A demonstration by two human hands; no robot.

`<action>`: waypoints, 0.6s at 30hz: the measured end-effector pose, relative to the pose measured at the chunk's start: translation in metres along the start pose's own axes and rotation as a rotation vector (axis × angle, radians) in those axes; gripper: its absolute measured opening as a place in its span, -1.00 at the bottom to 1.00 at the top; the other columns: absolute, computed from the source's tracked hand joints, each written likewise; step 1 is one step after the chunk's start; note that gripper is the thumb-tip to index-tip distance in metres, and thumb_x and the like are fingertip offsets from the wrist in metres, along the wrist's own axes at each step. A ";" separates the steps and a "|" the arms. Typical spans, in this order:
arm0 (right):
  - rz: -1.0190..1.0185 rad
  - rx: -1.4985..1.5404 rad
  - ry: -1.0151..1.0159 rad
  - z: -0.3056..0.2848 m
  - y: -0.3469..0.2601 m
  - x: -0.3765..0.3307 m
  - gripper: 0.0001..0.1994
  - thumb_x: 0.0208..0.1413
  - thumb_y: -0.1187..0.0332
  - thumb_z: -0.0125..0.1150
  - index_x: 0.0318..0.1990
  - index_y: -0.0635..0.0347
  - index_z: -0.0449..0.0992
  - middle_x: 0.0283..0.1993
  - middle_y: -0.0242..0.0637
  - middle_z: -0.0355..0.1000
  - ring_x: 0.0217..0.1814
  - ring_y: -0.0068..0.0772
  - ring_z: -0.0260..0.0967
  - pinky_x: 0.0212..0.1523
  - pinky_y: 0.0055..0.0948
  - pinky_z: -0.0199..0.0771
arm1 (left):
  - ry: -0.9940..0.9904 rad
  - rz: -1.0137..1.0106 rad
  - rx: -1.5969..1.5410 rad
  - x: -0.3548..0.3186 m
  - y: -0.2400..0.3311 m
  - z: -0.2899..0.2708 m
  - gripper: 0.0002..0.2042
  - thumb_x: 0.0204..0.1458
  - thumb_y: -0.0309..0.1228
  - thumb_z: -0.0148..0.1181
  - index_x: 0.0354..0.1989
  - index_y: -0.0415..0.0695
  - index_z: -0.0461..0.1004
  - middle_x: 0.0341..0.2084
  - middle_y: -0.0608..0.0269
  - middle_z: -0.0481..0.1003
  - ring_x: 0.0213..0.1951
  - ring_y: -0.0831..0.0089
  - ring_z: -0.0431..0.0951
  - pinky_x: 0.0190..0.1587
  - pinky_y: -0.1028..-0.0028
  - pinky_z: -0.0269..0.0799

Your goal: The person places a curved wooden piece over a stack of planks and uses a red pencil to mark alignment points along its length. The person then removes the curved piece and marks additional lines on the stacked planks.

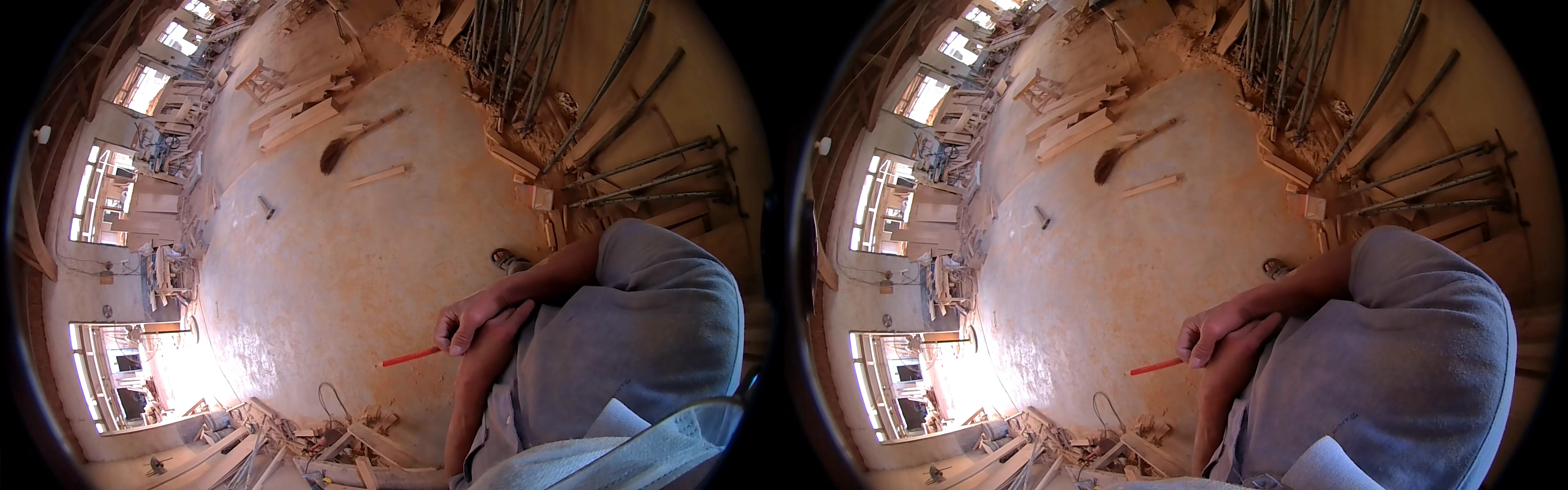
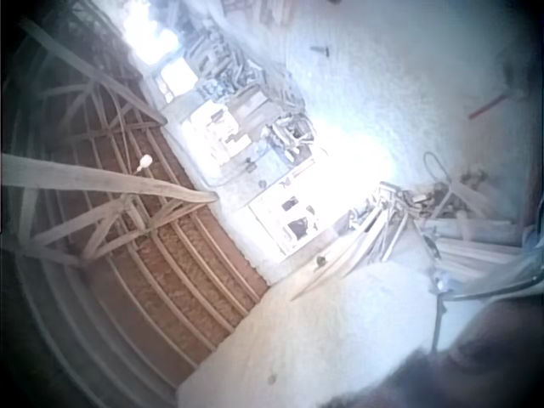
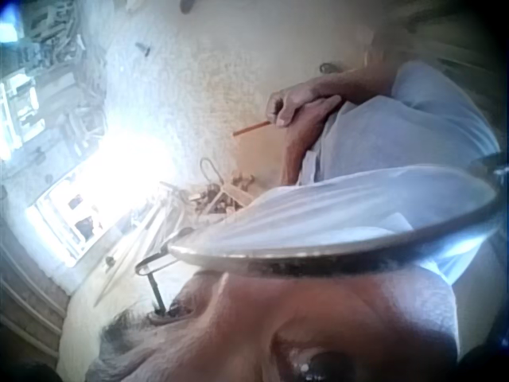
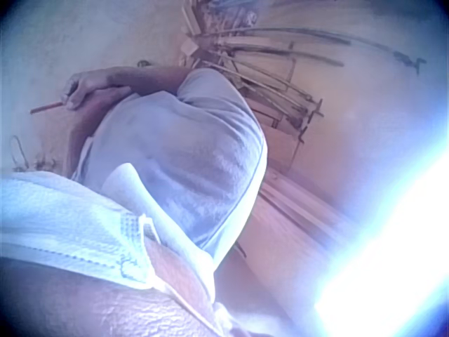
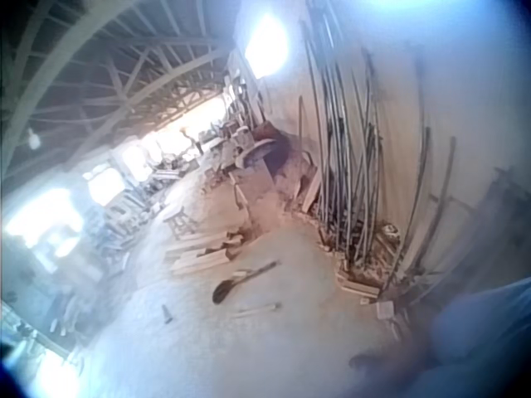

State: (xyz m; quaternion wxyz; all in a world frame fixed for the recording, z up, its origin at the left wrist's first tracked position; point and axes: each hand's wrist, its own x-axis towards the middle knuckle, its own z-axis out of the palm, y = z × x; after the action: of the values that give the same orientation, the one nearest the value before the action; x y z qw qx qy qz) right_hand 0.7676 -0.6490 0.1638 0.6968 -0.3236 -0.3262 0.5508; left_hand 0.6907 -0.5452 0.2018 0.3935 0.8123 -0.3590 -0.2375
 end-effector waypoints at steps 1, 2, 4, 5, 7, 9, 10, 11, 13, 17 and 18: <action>0.001 0.007 0.007 0.002 -0.002 0.000 -0.68 0.21 0.19 0.39 -0.41 0.20 0.45 -0.49 -0.54 0.31 -0.41 -0.66 0.21 -0.34 -0.49 0.20 | -0.007 -0.030 -0.024 0.000 0.000 0.000 -0.60 0.25 -0.48 0.03 0.24 0.04 0.53 0.15 0.03 0.54 0.23 0.16 0.50 0.31 0.32 0.35; 0.002 0.014 0.014 0.004 -0.004 0.000 -0.68 0.21 0.18 0.39 -0.41 0.20 0.45 -0.49 -0.54 0.31 -0.41 -0.66 0.21 -0.34 -0.49 0.20 | -0.013 -0.061 -0.048 0.001 0.001 -0.001 -0.60 0.25 -0.48 0.03 0.24 0.04 0.53 0.14 0.04 0.54 0.23 0.17 0.50 0.31 0.33 0.35; 0.014 0.009 0.002 0.000 -0.001 0.001 -0.68 0.21 0.18 0.39 -0.42 0.20 0.45 -0.50 -0.53 0.31 -0.41 -0.66 0.21 -0.34 -0.49 0.20 | -0.027 -0.089 -0.081 0.003 0.008 -0.007 -0.60 0.25 -0.48 0.04 0.24 0.04 0.53 0.14 0.03 0.54 0.22 0.17 0.51 0.31 0.33 0.35; 0.019 0.007 -0.003 -0.001 0.000 0.001 -0.68 0.21 0.18 0.39 -0.43 0.20 0.44 -0.50 -0.53 0.30 -0.41 -0.65 0.21 -0.34 -0.49 0.20 | -0.035 -0.103 -0.098 0.003 0.010 -0.010 -0.60 0.24 -0.48 0.04 0.24 0.04 0.53 0.13 0.03 0.54 0.22 0.17 0.51 0.30 0.33 0.36; 0.022 0.020 -0.018 -0.002 -0.001 0.002 -0.67 0.20 0.19 0.39 -0.44 0.20 0.44 -0.51 -0.53 0.29 -0.42 -0.65 0.20 -0.35 -0.48 0.20 | -0.013 -0.092 -0.117 0.003 0.008 -0.007 -0.60 0.24 -0.48 0.04 0.24 0.05 0.53 0.13 0.04 0.54 0.22 0.18 0.52 0.30 0.34 0.36; 0.020 0.020 -0.033 -0.003 0.000 0.004 -0.66 0.20 0.20 0.39 -0.46 0.20 0.43 -0.51 -0.52 0.28 -0.42 -0.64 0.19 -0.35 -0.48 0.19 | 0.006 -0.056 -0.090 0.002 0.005 -0.006 -0.60 0.24 -0.48 0.04 0.25 0.05 0.53 0.13 0.04 0.54 0.21 0.18 0.52 0.29 0.34 0.37; 0.017 0.015 -0.037 -0.005 0.002 0.005 -0.66 0.20 0.20 0.39 -0.47 0.20 0.42 -0.52 -0.52 0.28 -0.43 -0.64 0.18 -0.35 -0.48 0.19 | 0.010 -0.023 -0.055 0.002 0.003 -0.006 -0.59 0.24 -0.48 0.04 0.25 0.05 0.53 0.13 0.04 0.55 0.21 0.18 0.52 0.28 0.34 0.38; 0.013 0.010 -0.040 -0.006 0.004 0.005 -0.66 0.20 0.20 0.40 -0.47 0.20 0.42 -0.52 -0.51 0.28 -0.43 -0.63 0.18 -0.35 -0.47 0.19 | 0.015 0.009 -0.020 0.002 0.003 -0.006 -0.59 0.24 -0.48 0.04 0.25 0.05 0.53 0.13 0.04 0.55 0.20 0.18 0.53 0.28 0.34 0.38; 0.018 0.003 -0.041 -0.009 0.004 0.005 -0.65 0.19 0.21 0.40 -0.49 0.21 0.41 -0.53 -0.50 0.27 -0.43 -0.63 0.17 -0.35 -0.47 0.18 | 0.029 0.019 -0.007 0.001 0.003 -0.006 -0.59 0.24 -0.48 0.04 0.25 0.05 0.53 0.13 0.05 0.55 0.20 0.18 0.53 0.27 0.34 0.39; 0.017 -0.005 -0.041 -0.013 0.009 0.007 -0.65 0.19 0.20 0.41 -0.50 0.23 0.46 -0.52 -0.48 0.31 -0.43 -0.61 0.20 -0.34 -0.46 0.21 | 0.041 0.015 -0.034 0.003 0.002 -0.005 -0.59 0.24 -0.49 0.03 0.25 0.05 0.53 0.12 0.06 0.56 0.19 0.18 0.54 0.26 0.35 0.39; 0.021 0.004 -0.030 -0.012 0.008 0.007 -0.67 0.18 0.21 0.40 -0.48 0.24 0.49 -0.51 -0.47 0.34 -0.42 -0.61 0.23 -0.33 -0.46 0.23 | 0.033 0.009 -0.029 0.004 0.003 -0.006 -0.59 0.24 -0.49 0.03 0.25 0.06 0.53 0.11 0.06 0.56 0.19 0.18 0.54 0.26 0.35 0.39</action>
State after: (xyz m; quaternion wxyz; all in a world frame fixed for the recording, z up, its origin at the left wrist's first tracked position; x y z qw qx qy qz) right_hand 0.7741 -0.6414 0.1508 0.6866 -0.3175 -0.3319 0.5636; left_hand 0.6960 -0.5465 0.2068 0.4120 0.8088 -0.3525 -0.2276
